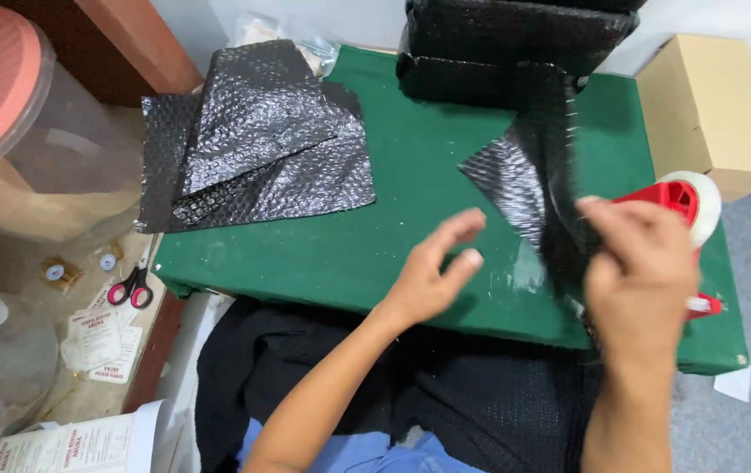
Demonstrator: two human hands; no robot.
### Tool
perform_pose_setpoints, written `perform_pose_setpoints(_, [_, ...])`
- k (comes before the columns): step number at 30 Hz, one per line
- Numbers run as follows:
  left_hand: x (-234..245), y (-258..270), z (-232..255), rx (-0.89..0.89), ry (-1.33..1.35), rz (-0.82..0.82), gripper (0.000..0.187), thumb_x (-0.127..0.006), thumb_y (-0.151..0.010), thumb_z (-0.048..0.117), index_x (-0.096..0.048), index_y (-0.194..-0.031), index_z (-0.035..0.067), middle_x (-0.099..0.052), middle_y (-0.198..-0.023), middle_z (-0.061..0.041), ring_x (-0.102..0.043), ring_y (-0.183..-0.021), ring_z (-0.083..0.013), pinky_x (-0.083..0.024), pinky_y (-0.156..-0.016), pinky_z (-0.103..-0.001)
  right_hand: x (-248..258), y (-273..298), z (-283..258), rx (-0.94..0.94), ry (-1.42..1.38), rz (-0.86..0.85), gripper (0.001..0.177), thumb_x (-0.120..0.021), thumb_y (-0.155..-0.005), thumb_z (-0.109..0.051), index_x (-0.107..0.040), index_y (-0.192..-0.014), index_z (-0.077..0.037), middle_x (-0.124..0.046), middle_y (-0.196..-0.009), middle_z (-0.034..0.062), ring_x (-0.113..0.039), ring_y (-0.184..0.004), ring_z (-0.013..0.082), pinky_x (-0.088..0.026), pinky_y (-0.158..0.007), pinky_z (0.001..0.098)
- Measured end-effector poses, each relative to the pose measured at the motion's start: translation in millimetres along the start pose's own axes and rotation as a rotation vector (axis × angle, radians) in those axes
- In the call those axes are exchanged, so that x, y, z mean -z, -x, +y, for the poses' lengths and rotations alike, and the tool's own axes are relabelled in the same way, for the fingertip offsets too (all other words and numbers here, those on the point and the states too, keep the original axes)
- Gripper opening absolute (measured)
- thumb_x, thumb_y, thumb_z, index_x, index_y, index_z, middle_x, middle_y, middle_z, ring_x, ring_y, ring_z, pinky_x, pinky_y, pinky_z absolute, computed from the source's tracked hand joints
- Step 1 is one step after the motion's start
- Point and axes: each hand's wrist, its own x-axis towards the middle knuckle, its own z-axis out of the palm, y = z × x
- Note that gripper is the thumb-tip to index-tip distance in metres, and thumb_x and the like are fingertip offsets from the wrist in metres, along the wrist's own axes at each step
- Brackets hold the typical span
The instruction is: The person wraps several small boxes and plastic bags containing food items in black bubble wrap, securing each package with tape.
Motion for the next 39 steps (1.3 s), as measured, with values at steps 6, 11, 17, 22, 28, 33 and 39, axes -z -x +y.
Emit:
perform_pose_setpoints(6, [31,-32,-39,0.187,0.321,0.367,0.065,-0.054,-0.101,0.035,-0.030,-0.158,0.013,-0.040,-0.159,-0.007,-0.053,-0.127,-0.0160,-0.041,-0.112,-0.033,-63,62,-65,0.024,0.066,-0.618,0.054,-0.067,-0.075,-0.010,-0.071,-0.125,-0.030,-0.064,-0.116,0.0007,-0.060,-0.101,0.0293,-0.057,-0.066,0.0484])
perform_pose_setpoints(11, [53,-49,-40,0.165,-0.252,0.289,0.050,-0.059,-0.089,0.012,-0.054,-0.138,0.017,-0.057,-0.147,-0.006,-0.055,-0.135,-0.0241,-0.041,-0.111,-0.037,-71,53,-55,0.038,-0.170,-0.839,0.060,-0.069,-0.084,-0.034,-0.060,-0.141,-0.020,-0.059,-0.131,0.0095,-0.056,-0.114,0.0309,-0.048,-0.094,0.0461])
perform_pose_setpoints(17, [48,-100,-97,0.269,-0.737,0.121,0.049,-0.062,-0.088,0.017,-0.063,-0.133,0.036,-0.066,-0.111,-0.006,-0.068,-0.109,-0.0338,-0.057,-0.093,-0.049,-87,22,-4,-0.112,-0.158,-0.475,0.047,-0.074,-0.088,-0.044,-0.071,-0.131,-0.024,-0.069,-0.124,0.0140,-0.064,-0.118,0.0406,-0.049,-0.100,0.0538])
perform_pose_setpoints(22, [37,-110,-71,0.373,-0.960,0.059,0.067,-0.067,-0.090,0.022,-0.043,-0.152,0.030,-0.061,-0.116,-0.013,-0.063,-0.111,-0.0365,-0.057,-0.091,-0.055,-120,11,32,-0.165,0.287,-0.733,0.068,-0.060,-0.088,-0.069,-0.054,-0.148,-0.038,-0.050,-0.154,0.0077,-0.047,-0.141,0.0355,-0.043,-0.108,0.0582])
perform_pose_setpoints(28, [82,-102,-74,0.251,-1.036,0.121,0.065,-0.071,-0.087,0.041,-0.051,-0.146,0.021,-0.059,-0.125,-0.014,-0.060,-0.115,-0.0377,-0.053,-0.087,-0.053,-119,-17,40,-0.242,0.255,-0.803,0.063,-0.060,-0.089,-0.069,-0.062,-0.142,-0.033,-0.054,-0.153,0.0100,-0.049,-0.142,0.0383,-0.043,-0.109,0.0589])
perform_pose_setpoints(33, [139,-91,-60,0.050,-1.403,0.352,0.049,-0.081,-0.080,0.032,-0.069,-0.125,0.018,-0.059,-0.137,-0.016,-0.048,-0.132,-0.0374,-0.039,-0.103,-0.055,-144,-50,25,-0.062,0.102,-0.661,0.053,-0.064,-0.093,-0.056,-0.068,-0.135,-0.024,-0.064,-0.139,0.0131,-0.060,-0.128,0.0400,-0.051,-0.100,0.0549])
perform_pose_setpoints(39, [203,-78,-36,0.333,-1.473,0.479,0.083,-0.084,-0.079,0.047,-0.051,-0.152,0.021,-0.032,-0.164,-0.023,-0.016,-0.153,-0.0482,-0.009,-0.114,-0.077,-234,-113,-16,0.076,-0.176,-0.707,0.040,-0.062,-0.102,-0.043,-0.070,-0.133,-0.019,-0.068,-0.131,0.0114,-0.064,-0.123,0.0366,-0.049,-0.103,0.0494])
